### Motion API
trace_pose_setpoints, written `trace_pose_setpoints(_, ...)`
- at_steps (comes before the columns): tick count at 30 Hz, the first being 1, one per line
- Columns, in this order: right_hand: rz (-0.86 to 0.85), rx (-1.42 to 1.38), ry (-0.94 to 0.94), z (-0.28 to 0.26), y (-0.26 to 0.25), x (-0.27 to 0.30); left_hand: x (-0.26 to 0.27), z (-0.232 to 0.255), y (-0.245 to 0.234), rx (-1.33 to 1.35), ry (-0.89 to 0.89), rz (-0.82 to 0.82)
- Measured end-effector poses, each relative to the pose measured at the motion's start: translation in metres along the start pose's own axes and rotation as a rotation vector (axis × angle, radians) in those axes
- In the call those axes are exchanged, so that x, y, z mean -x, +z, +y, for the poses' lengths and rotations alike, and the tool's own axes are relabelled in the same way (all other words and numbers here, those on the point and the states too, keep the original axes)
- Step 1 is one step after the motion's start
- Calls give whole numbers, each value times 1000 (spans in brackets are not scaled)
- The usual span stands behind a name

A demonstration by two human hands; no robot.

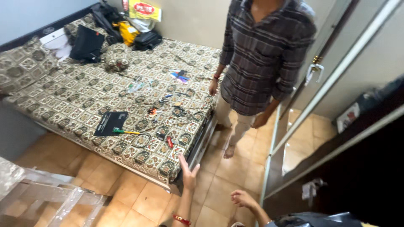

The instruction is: The person picks up various items such as combs, scissors, and tools from a bed and a small black box, then uses a string to secure a bundle of yellow items to a wall fixture.

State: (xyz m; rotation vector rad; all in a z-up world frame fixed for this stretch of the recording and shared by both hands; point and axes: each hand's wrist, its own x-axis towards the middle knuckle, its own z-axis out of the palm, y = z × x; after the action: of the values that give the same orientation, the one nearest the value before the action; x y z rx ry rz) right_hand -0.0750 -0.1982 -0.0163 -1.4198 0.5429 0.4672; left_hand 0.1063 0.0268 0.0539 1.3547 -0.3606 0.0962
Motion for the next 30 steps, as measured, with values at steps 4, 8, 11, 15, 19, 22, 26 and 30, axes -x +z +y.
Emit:
trace_pose_setpoints(4,51,-90,32,-32,-50,-50,-36,55,2,331,-7,81)
trace_pose_setpoints(8,133,-85,-66,-87,-97,-89,-79,74,10,361,21,205)
trace_pose_setpoints(11,198,-80,-78,-130,-127,-114,-115,61,19,331,68,289)
trace_pose_setpoints(15,216,-119,-95,-156,-162,-156,-149,59,39,150,151,320)
trace_pose_setpoints(19,131,-115,-82,-183,-177,-195,-165,76,52,274,264,374)
trace_pose_setpoints(22,71,-42,-63,-206,-173,-233,-182,80,45,405,223,455)
trace_pose_setpoints(26,-67,-71,-116,-243,-157,-300,-216,80,16,770,143,445)
trace_pose_setpoints(30,-54,54,-221,-307,-139,-344,-287,85,-3,852,244,246)
